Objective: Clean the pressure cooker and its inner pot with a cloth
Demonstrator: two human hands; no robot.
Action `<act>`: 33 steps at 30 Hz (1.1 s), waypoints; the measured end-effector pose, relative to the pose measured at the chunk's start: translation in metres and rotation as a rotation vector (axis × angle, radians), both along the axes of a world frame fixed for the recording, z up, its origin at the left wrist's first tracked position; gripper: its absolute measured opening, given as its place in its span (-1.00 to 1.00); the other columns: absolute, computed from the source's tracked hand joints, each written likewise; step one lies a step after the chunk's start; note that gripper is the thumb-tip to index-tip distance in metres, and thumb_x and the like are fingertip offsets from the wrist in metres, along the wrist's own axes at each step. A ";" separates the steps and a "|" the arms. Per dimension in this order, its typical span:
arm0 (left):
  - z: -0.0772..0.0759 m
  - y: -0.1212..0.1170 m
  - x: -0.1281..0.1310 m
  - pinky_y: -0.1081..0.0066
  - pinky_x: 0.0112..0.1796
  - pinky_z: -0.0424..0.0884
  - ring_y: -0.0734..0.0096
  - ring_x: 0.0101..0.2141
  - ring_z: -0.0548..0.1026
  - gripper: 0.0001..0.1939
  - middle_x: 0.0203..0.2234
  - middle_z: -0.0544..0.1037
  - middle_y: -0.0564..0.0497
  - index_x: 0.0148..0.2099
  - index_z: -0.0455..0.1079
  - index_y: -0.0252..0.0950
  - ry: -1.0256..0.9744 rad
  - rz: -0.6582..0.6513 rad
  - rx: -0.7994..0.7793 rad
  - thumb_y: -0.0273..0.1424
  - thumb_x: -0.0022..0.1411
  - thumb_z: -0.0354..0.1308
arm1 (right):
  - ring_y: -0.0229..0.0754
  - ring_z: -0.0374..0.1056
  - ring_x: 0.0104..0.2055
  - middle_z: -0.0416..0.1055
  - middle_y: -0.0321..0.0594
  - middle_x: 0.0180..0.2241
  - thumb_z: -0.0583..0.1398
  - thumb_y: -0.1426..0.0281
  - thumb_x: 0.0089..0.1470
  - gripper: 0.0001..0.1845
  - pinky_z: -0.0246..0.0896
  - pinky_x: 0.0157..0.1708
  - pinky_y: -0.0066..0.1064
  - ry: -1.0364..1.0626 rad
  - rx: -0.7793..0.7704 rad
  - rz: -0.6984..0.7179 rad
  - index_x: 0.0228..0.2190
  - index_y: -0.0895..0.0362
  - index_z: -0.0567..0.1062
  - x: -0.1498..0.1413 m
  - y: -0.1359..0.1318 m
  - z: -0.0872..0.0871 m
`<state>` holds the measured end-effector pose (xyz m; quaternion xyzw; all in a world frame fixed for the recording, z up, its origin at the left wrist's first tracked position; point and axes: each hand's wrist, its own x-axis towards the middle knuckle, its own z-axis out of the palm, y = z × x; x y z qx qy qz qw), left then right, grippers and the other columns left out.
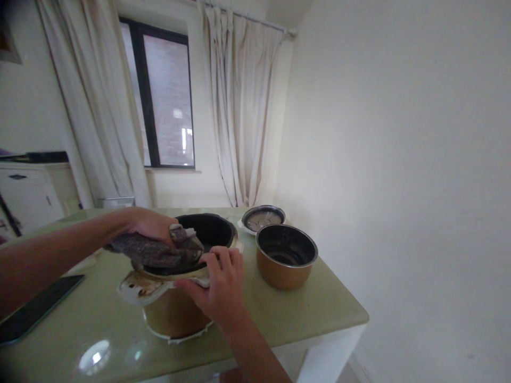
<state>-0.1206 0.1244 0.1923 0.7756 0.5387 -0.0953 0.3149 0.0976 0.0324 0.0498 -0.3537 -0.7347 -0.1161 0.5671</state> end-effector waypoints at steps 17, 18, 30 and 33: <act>-0.048 0.016 0.083 0.18 -0.13 0.49 0.02 -0.14 0.63 -0.80 -0.16 0.68 -0.15 -0.13 0.57 -0.21 0.038 -0.192 0.781 -0.37 0.26 0.15 | -0.06 0.38 -0.20 0.44 -0.16 -0.28 0.25 -0.18 0.20 -0.45 0.28 -0.16 -0.20 0.117 0.101 0.007 -0.26 0.06 0.41 -0.007 0.004 -0.006; -0.045 0.021 0.078 0.14 -0.09 0.50 -0.03 -0.08 0.63 -0.76 -0.11 0.68 -0.18 -0.07 0.57 -0.19 0.090 -0.202 0.812 -0.39 0.28 0.13 | -0.06 0.38 -0.20 0.44 -0.16 -0.28 0.27 -0.17 0.19 -0.46 0.27 -0.16 -0.20 0.120 0.099 0.010 -0.26 0.07 0.41 -0.006 0.004 -0.005; -0.025 0.011 0.017 0.13 -0.19 0.53 -0.15 -0.20 0.66 -0.74 -0.25 0.70 -0.34 -0.23 0.67 -0.32 0.491 -0.130 0.453 -0.32 0.01 0.35 | -0.06 0.38 -0.20 0.45 -0.14 -0.25 0.27 -0.15 0.20 -0.46 0.28 -0.17 -0.21 0.097 0.070 0.039 -0.22 0.07 0.40 -0.004 0.003 -0.004; -0.022 0.001 0.020 0.25 -0.30 0.47 0.09 -0.36 0.59 -0.71 -0.41 0.66 -0.17 -0.37 0.59 -0.30 0.290 -0.199 0.221 -0.17 0.11 0.22 | -0.07 0.38 -0.21 0.46 -0.15 -0.25 0.27 -0.14 0.20 -0.47 0.27 -0.17 -0.21 0.104 0.075 0.047 -0.23 0.07 0.40 -0.004 0.003 -0.003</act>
